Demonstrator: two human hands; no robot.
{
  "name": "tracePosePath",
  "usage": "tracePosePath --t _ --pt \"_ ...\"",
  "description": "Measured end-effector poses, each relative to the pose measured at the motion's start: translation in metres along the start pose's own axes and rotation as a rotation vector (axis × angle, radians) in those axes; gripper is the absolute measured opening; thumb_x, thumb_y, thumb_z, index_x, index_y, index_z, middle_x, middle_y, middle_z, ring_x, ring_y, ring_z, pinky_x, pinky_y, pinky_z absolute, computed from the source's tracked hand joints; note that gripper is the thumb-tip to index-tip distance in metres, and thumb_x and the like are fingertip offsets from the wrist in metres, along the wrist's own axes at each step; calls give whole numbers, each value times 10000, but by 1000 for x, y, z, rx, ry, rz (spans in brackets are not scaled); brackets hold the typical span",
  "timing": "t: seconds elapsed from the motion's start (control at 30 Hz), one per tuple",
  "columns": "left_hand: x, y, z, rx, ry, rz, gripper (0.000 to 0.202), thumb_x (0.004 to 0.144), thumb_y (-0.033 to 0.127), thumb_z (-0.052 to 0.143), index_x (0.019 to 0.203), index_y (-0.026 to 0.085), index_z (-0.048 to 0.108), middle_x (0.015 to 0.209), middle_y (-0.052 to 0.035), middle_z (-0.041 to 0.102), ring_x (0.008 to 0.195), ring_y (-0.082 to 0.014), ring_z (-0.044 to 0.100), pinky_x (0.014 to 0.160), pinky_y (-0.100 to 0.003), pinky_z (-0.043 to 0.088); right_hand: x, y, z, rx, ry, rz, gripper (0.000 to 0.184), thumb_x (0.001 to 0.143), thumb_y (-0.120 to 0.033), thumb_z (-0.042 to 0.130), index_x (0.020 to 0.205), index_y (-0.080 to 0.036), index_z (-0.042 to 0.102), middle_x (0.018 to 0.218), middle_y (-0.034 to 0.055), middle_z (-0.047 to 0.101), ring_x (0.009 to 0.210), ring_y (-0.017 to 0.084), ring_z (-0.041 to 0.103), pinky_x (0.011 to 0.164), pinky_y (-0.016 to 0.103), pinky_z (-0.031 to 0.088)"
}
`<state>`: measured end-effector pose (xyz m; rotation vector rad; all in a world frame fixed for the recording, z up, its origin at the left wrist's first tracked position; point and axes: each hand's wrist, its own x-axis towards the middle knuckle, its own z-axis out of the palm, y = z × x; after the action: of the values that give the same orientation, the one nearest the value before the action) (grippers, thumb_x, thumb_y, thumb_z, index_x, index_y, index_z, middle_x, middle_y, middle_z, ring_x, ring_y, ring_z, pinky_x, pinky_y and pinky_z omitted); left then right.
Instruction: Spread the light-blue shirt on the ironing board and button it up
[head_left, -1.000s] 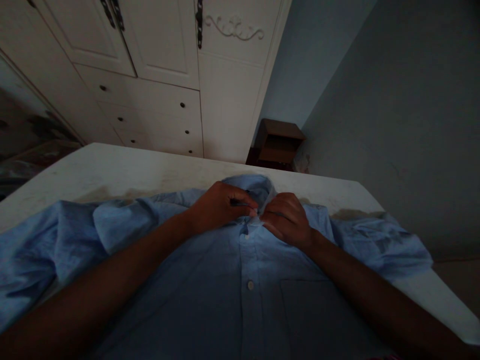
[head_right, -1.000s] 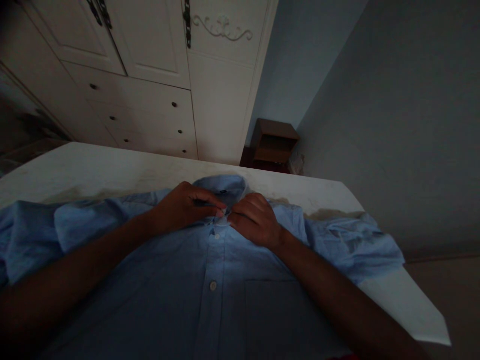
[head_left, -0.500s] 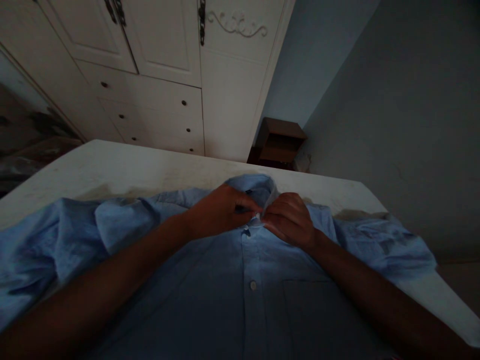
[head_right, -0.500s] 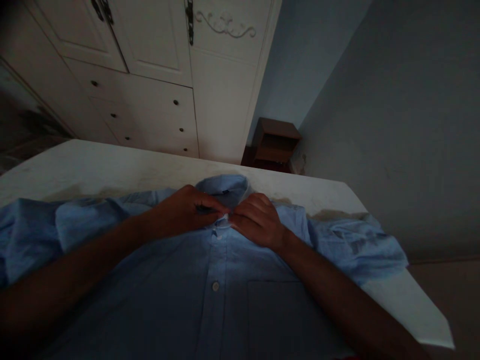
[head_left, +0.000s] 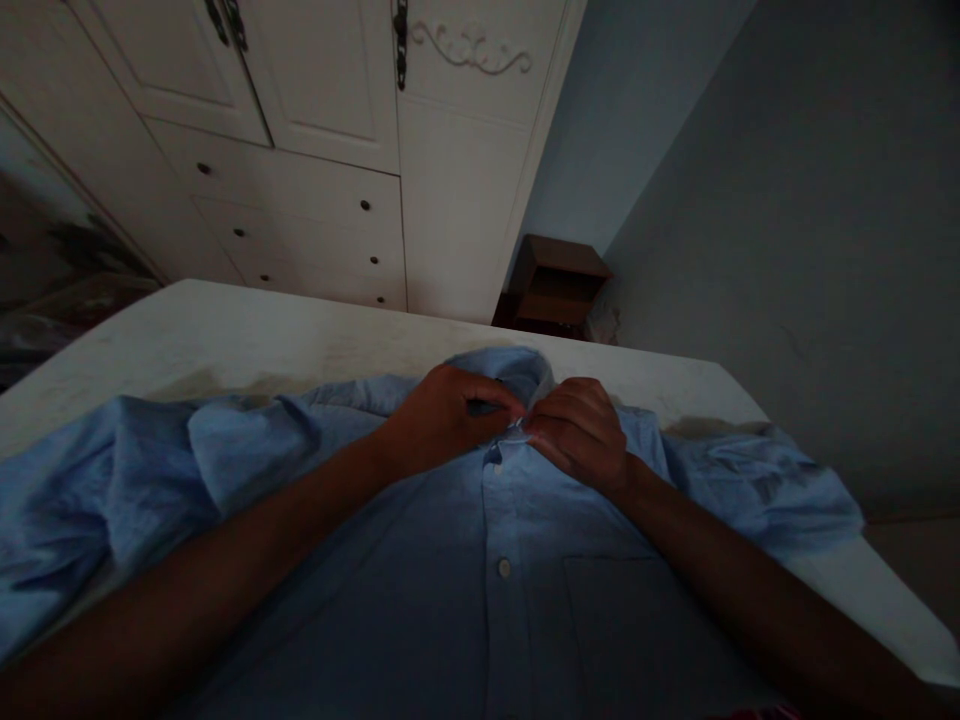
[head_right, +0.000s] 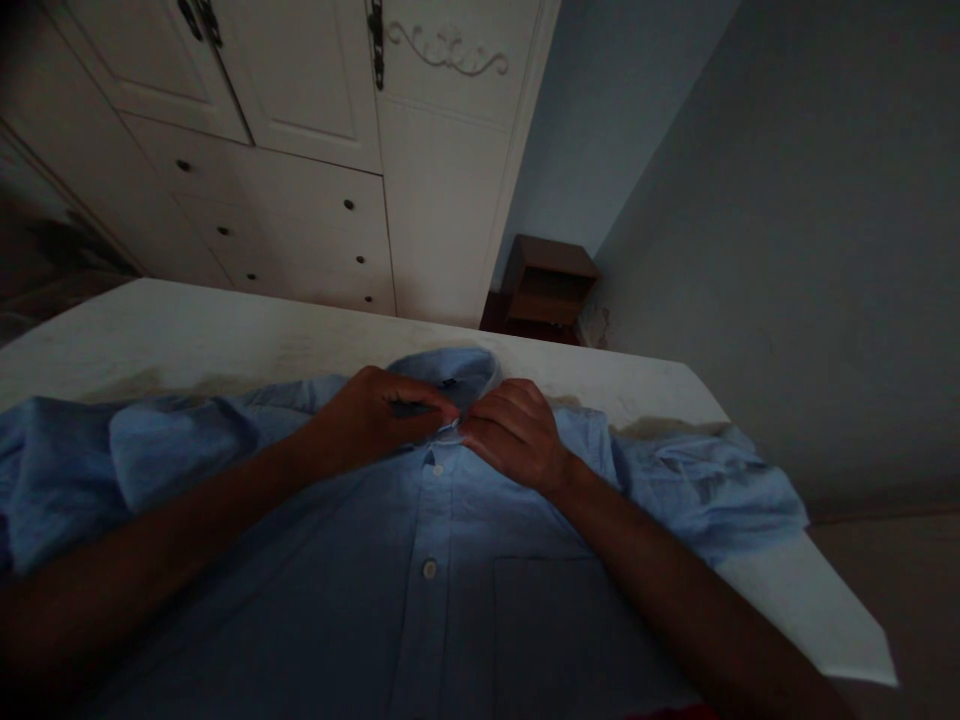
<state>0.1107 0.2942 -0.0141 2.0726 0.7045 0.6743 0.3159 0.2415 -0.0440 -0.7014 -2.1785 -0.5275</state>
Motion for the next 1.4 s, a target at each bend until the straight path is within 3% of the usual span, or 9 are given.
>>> tracePosePath --t 0.27,0.57,0.77,0.97,1.23,1.4 --pt "1 -2 3 -76 19 -53 158 813 234 615 883 208 755 896 14 749 849 -134 692 851 -228 527 0 -1 1 33 -6 60 52 881 -245 633 877 -196 613 817 18 676 731 144 588 711 333 448" --pt "4 0 -3 -148 -102 -175 154 782 229 629 858 171 749 819 -5 744 730 -118 676 665 -189 514 1 -2 4 27 10 -11 54 873 -217 636 862 -170 611 789 37 671 724 155 587 707 343 450" --pt "5 -6 1 -336 -27 -268 218 696 241 697 887 138 706 671 -6 689 586 -101 611 515 -187 434 1 -3 3 7 -2 -8 53 901 -233 598 858 -201 599 798 12 674 734 147 588 731 335 463" --pt "3 -6 11 -387 50 -359 133 683 208 676 793 137 693 667 -9 673 571 -96 587 512 -196 415 0 -4 4 13 -6 -12 37 884 -197 608 850 -196 593 783 14 670 729 149 580 729 334 454" --pt "-4 9 15 -215 62 -331 113 713 152 614 770 137 711 630 5 643 541 -82 538 474 -175 361 -1 -4 1 -33 -25 7 64 865 -222 645 837 -186 601 768 14 675 708 144 572 730 345 441" --pt "-7 12 15 -152 69 -237 109 719 166 615 754 157 718 629 11 659 549 -89 562 493 -181 385 -1 -3 0 -47 -15 -15 88 840 -227 684 906 -184 646 822 25 699 733 157 594 757 372 439"
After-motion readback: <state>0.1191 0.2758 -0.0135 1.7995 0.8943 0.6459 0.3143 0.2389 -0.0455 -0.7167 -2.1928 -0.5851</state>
